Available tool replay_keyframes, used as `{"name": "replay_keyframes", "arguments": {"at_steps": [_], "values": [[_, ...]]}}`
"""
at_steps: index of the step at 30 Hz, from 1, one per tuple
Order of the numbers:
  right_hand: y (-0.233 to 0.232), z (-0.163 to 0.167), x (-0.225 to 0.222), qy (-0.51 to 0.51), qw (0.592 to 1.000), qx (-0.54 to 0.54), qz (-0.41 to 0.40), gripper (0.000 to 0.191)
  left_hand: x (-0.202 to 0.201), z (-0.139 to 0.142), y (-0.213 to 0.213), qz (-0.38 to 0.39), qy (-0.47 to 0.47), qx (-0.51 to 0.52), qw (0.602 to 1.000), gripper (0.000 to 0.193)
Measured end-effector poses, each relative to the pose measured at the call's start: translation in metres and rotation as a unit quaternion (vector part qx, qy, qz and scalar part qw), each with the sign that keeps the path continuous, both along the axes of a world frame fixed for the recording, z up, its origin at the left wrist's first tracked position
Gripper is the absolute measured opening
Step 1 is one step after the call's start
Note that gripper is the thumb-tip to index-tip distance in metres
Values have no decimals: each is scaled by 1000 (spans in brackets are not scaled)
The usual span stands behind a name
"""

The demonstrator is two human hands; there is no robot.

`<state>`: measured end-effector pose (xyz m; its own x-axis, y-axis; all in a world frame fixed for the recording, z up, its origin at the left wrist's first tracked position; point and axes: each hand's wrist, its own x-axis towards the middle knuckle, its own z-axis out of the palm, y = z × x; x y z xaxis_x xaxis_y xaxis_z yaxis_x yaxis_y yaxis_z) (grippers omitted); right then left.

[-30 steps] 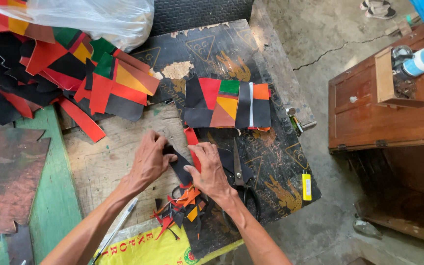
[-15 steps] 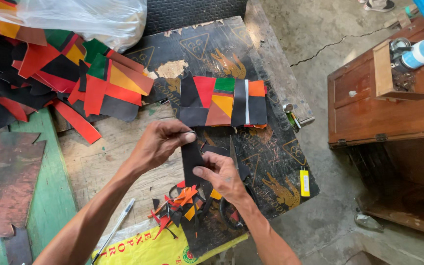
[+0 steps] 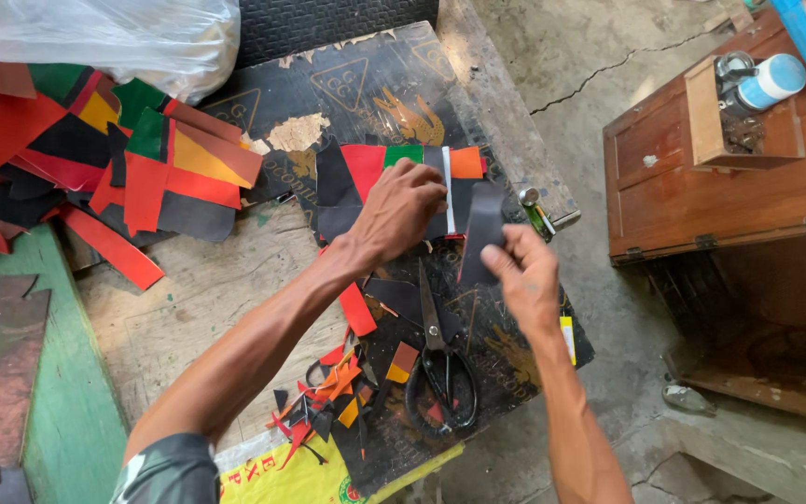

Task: The person aligns a dark leather piece on the workbench, applies glue from a small bottle along its edge, then picks up a multicolored patchwork panel and trims black leather strips with scissors, fitting pieces together on the table.

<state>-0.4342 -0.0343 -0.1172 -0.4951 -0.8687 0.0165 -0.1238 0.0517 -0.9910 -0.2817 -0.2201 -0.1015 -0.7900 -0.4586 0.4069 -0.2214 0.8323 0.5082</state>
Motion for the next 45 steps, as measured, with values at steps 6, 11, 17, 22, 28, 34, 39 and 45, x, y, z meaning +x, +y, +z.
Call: {"name": "replay_keyframes", "arguments": {"at_steps": [6,11,17,22,28,34,39,45], "values": [[-42,-27,-57,18,997,65,-30,18,-7,-9,-3,-21,-104,-52,993,30],[-75,-43,-67,-11,999,36,39,25,-6,-11,-4,-17,-88,-50,995,32],[-93,-44,-55,194,974,120,-11,36,-1,-15,-6,-13,-92,-53,994,31],[-89,-36,-49,244,956,159,-32,35,2,-22,-9,-13,-63,-52,997,32],[-90,-35,-43,247,954,167,-26,36,5,-24,-9,-10,-67,-48,997,30],[-90,-36,-41,268,949,168,-20,36,6,-24,-8,-9,-70,-39,997,30],[-88,-31,-38,311,940,139,-4,37,5,-24,-8,-15,-65,-40,997,30],[-83,-26,-34,458,888,44,1,36,7,-23,-7,-9,-40,-24,999,28]]}}
